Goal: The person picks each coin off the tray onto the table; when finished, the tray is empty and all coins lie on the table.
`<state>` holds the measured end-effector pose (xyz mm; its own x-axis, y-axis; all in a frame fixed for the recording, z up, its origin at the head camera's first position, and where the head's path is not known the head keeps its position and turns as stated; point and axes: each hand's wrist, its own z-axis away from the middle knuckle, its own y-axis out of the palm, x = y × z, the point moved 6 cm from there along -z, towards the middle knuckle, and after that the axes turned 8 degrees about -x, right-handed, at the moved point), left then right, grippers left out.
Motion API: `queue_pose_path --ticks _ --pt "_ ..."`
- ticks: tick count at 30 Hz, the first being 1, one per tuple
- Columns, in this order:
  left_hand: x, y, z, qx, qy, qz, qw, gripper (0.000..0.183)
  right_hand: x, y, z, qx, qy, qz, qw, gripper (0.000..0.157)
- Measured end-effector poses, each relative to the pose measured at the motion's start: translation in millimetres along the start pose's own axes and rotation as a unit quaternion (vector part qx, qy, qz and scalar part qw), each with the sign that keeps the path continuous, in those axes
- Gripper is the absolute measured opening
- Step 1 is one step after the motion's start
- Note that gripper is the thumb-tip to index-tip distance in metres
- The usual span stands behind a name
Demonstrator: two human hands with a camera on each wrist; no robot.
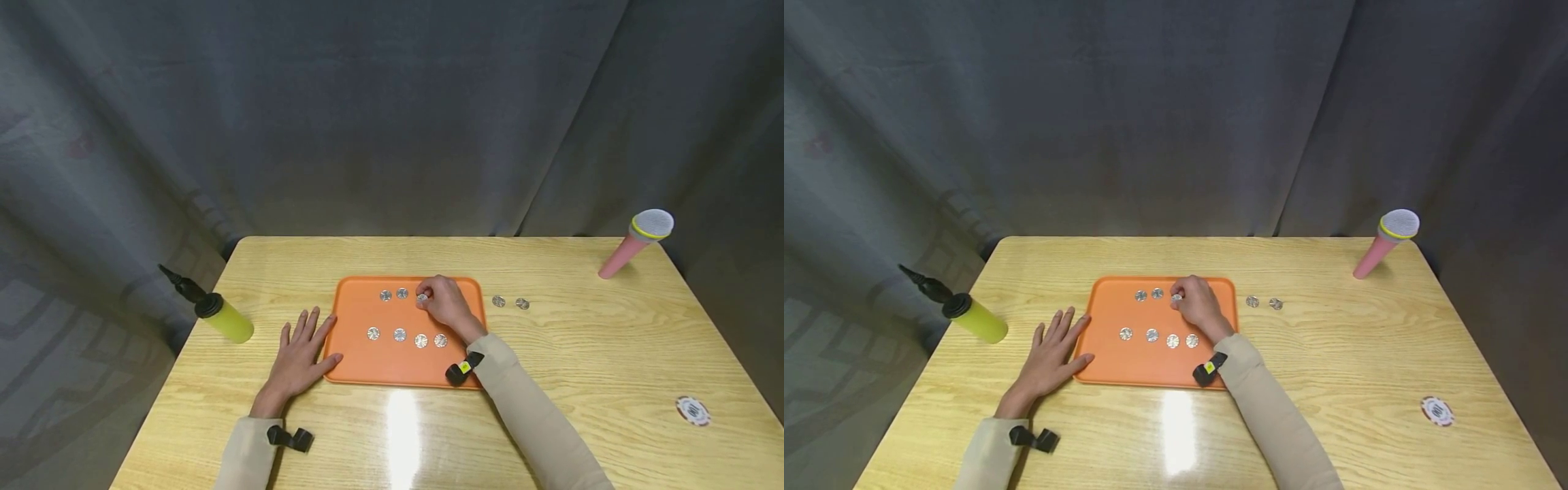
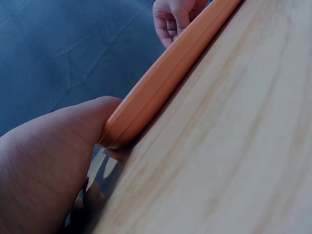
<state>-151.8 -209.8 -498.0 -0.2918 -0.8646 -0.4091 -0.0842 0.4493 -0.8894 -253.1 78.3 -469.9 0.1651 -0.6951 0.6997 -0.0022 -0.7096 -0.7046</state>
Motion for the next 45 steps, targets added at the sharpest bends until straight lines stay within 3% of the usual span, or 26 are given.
queue_pose_path --ticks 12,17,32,45 --pt "-0.2 0.2 -0.3 -0.001 -0.001 -0.006 1.0 0.076 -0.5 -9.4 5.1 -0.006 -0.025 -0.012 1.0 0.006" --pt "0.1 0.5 0.1 0.002 -0.002 -0.009 1.0 0.076 -2.5 -12.0 5.4 -0.01 -0.032 -0.01 0.999 0.011" --pt "0.9 1.1 0.2 -0.002 -0.001 -0.004 1.0 0.076 -5.9 -26.3 12.1 0.009 0.03 -0.107 0.994 0.017" --pt "1.2 0.6 0.5 -0.005 0.003 -0.002 1.0 0.077 -23.8 -49.5 18.6 -0.016 0.057 -0.129 0.99 0.014"
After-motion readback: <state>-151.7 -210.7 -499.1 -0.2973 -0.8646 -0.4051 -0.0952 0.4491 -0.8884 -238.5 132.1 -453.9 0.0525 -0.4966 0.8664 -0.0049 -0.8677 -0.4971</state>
